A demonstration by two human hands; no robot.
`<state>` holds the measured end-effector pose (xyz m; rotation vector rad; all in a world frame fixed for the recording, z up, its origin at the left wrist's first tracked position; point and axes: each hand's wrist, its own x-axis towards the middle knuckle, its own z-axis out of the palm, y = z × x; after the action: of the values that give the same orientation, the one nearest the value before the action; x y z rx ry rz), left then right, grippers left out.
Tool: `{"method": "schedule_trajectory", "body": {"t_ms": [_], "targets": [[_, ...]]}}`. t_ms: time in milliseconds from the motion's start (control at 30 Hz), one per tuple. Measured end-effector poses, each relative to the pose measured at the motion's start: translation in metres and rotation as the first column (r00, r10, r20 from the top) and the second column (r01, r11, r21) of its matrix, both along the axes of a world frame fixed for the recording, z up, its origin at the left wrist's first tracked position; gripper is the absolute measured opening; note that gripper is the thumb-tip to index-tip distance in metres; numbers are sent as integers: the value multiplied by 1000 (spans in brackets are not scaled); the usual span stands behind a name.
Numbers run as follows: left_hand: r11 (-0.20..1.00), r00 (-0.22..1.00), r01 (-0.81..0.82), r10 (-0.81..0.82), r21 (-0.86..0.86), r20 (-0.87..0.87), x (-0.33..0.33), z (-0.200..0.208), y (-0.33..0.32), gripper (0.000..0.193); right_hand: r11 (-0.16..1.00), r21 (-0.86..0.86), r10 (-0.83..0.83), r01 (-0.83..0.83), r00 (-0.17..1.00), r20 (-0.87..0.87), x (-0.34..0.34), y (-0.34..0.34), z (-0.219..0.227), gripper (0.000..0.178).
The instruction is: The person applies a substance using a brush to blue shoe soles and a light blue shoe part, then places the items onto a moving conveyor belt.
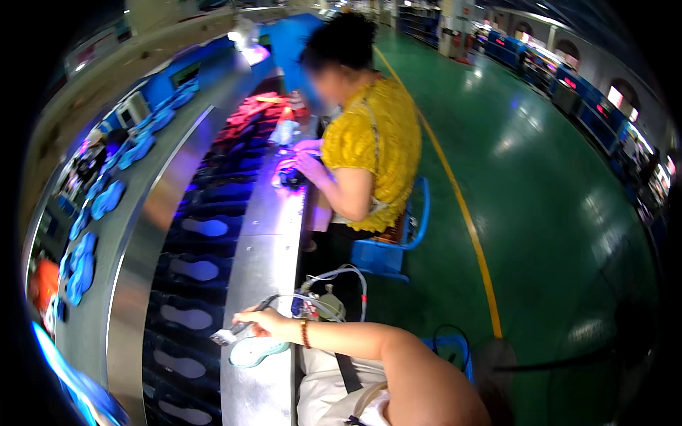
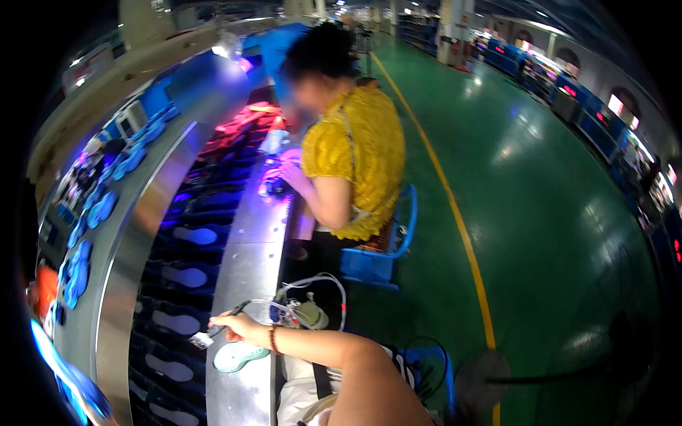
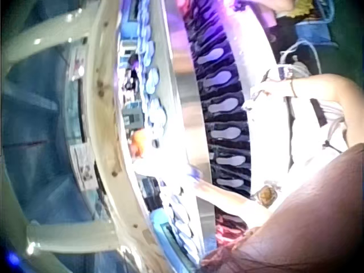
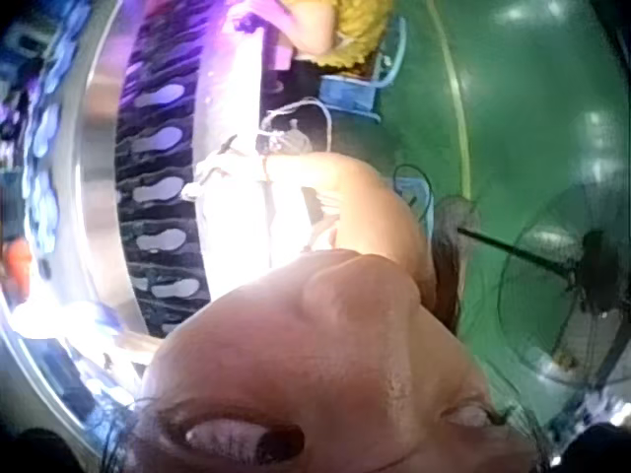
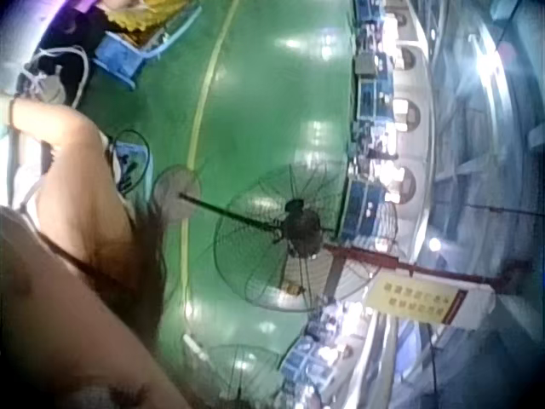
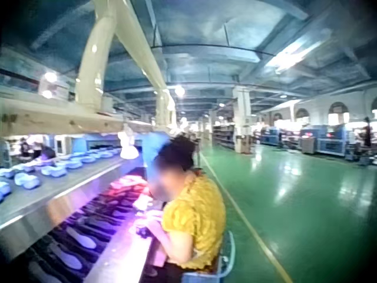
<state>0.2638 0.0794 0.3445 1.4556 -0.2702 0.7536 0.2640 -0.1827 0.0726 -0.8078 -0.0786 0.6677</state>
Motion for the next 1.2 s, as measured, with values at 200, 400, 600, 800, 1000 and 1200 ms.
{"method": "schedule_trajectory", "body": {"t_ms": [200, 400, 600, 800, 1000, 1200], "targets": [[738, 846, 467, -533, 487, -5, 90, 37, -319, 50, 999, -38, -32, 32, 999, 5, -4, 3, 11, 20], [555, 826, 461, -554, 692, -106, 137, 33, -446, 51, 997, -77, -27, 28, 999, 19, -7, 10, -6, 21], [559, 825, 492, -545, 668, -151, 149, 14, -449, 52, 989, -147, -16, 14, 1000, -8, -10, 14, -28, 21], [631, 782, 575, -610, 521, -125, 132, 12, -426, 54, 987, -160, 28, -25, 999, 15, -21, 15, -19, 19], [724, 724, 689, -688, 32, -47, 58, -40, -305, 55, 986, -167, -1, 1, 1000, -4, -25, 5, -16, 20], [669, 776, 509, -629, -542, -48, -49, -150, -170, 57, 976, -210, 46, -52, 998, -34, -20, 5, -30, 21]]}}
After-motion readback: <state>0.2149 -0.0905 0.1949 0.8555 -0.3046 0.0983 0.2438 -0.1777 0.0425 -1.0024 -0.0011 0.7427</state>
